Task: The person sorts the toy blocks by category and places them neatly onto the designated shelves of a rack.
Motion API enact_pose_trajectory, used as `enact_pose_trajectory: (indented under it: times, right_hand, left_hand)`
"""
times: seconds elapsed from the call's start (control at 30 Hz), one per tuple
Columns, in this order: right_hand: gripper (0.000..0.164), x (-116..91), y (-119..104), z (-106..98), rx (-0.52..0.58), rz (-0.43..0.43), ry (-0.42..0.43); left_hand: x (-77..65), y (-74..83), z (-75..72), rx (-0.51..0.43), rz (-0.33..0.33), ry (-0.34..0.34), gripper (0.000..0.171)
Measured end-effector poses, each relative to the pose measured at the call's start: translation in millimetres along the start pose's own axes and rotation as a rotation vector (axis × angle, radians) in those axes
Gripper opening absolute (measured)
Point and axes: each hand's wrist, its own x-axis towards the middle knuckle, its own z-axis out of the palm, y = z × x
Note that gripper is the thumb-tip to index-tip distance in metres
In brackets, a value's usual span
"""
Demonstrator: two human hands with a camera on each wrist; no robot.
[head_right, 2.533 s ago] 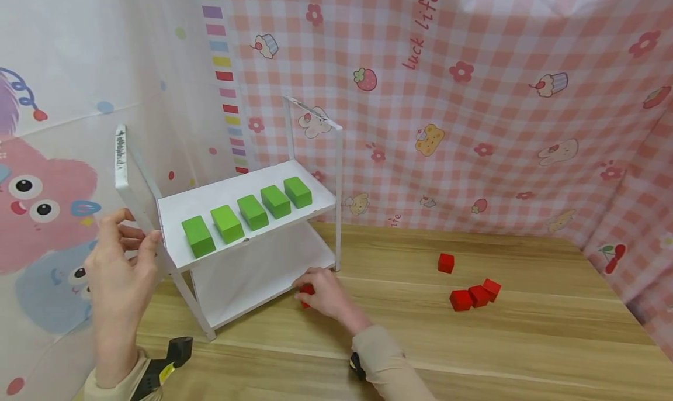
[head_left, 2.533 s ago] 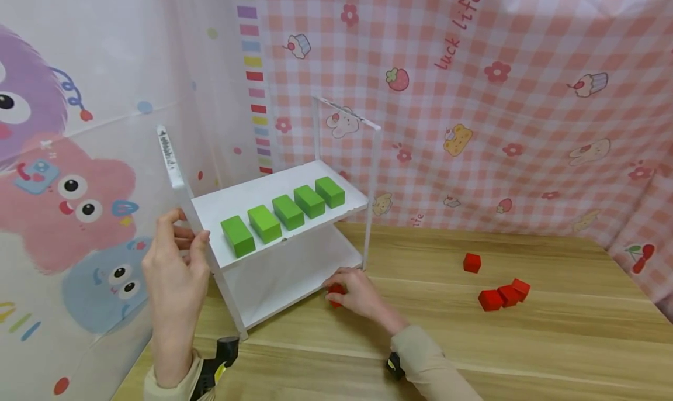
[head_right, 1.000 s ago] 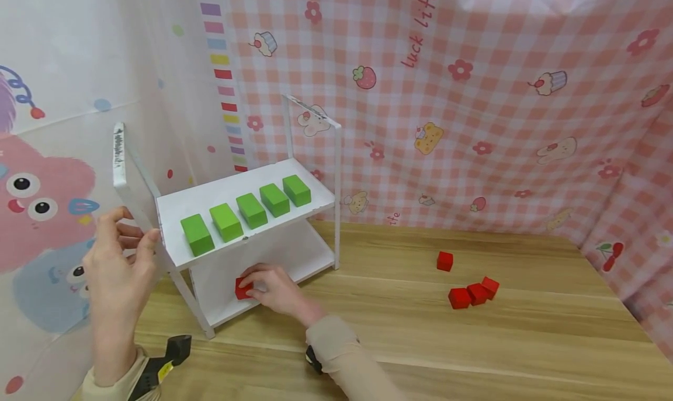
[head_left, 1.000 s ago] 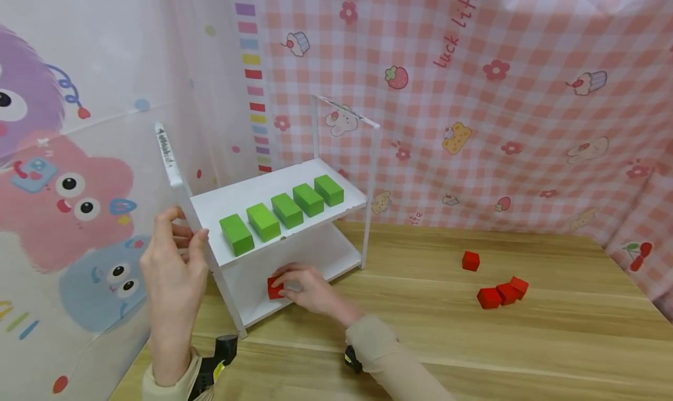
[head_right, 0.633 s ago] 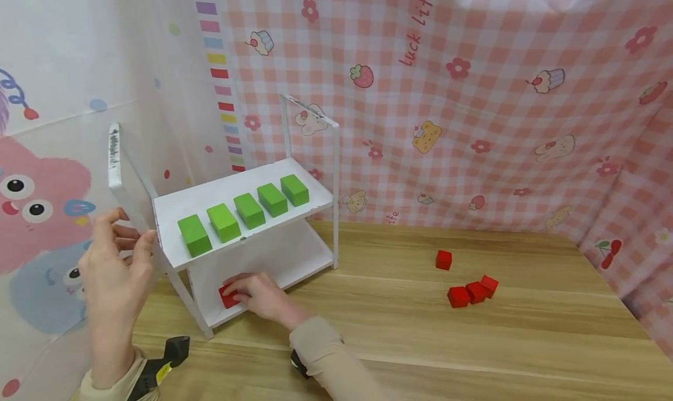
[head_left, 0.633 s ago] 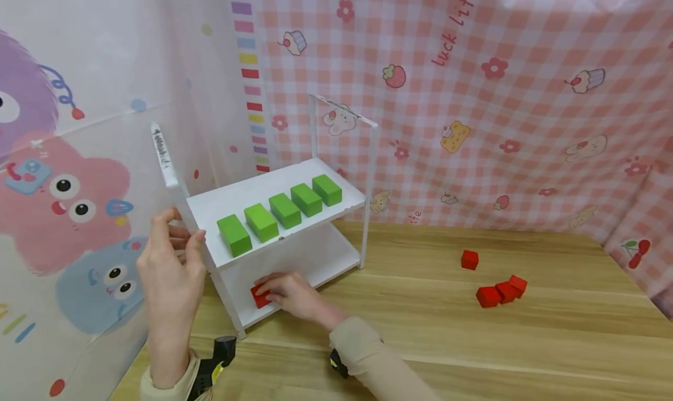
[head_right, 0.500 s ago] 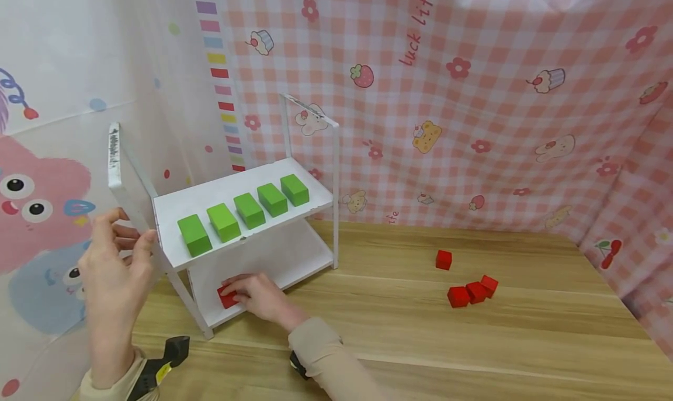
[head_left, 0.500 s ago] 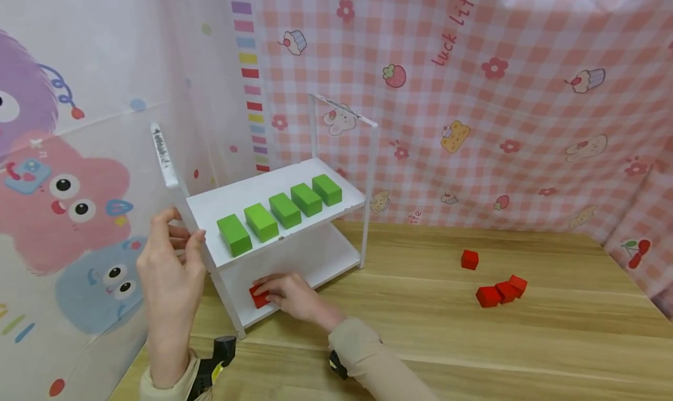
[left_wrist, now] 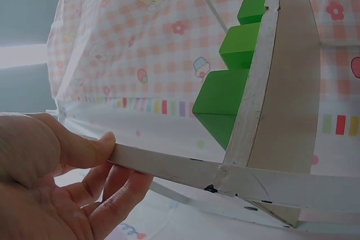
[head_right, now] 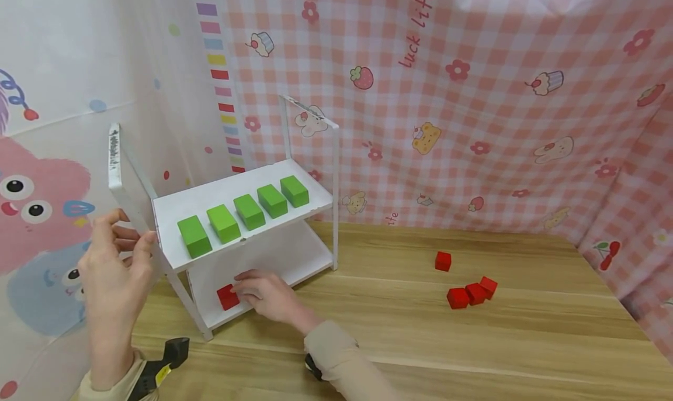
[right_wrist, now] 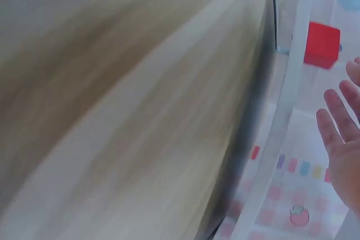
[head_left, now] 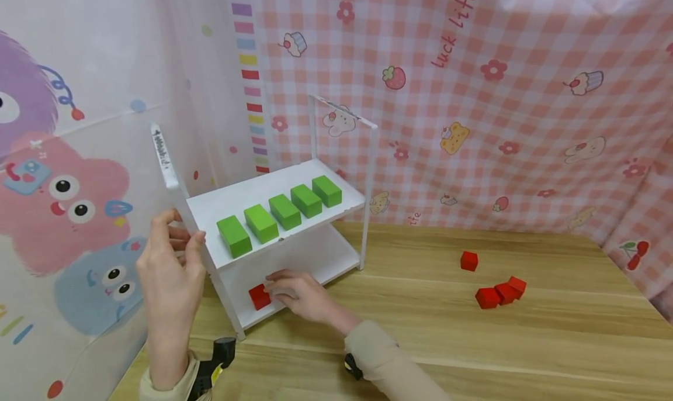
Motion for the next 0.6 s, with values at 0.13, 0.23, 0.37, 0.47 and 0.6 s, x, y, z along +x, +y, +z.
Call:
enact_pose_trajectory:
  times: [0.13, 0.23, 0.37, 0.47, 0.6]
  right_hand:
    - [0.023, -12, 10, -13, 0.024, -0.009, 0.038]
    - [0.022, -24, 20, -26, 0.036, -0.017, 0.087]
    - [0.023, -44, 38, -47, 0.036, 0.03, 0.14]
    - [0.026, -61, 54, -63, 0.046, 0.082, 0.177]
    - [0.026, -86, 77, -87, 0.016, 0.117, 0.245]
  left_hand:
    - [0.1, 0.0, -0.2, 0.007, -0.004, -0.007, 0.032]
    - [0.2, 0.4, -0.3, 0.01, -0.008, -0.013, 0.032]
    - [0.2, 1.1, -0.1, 0.01, -0.01, -0.015, 0.032]
    - [0.1, 0.5, -0.1, 0.006, -0.01, -0.009, 0.031]
    - [-0.1, 0.1, -0.2, 0.007, -0.015, -0.009, 0.032]
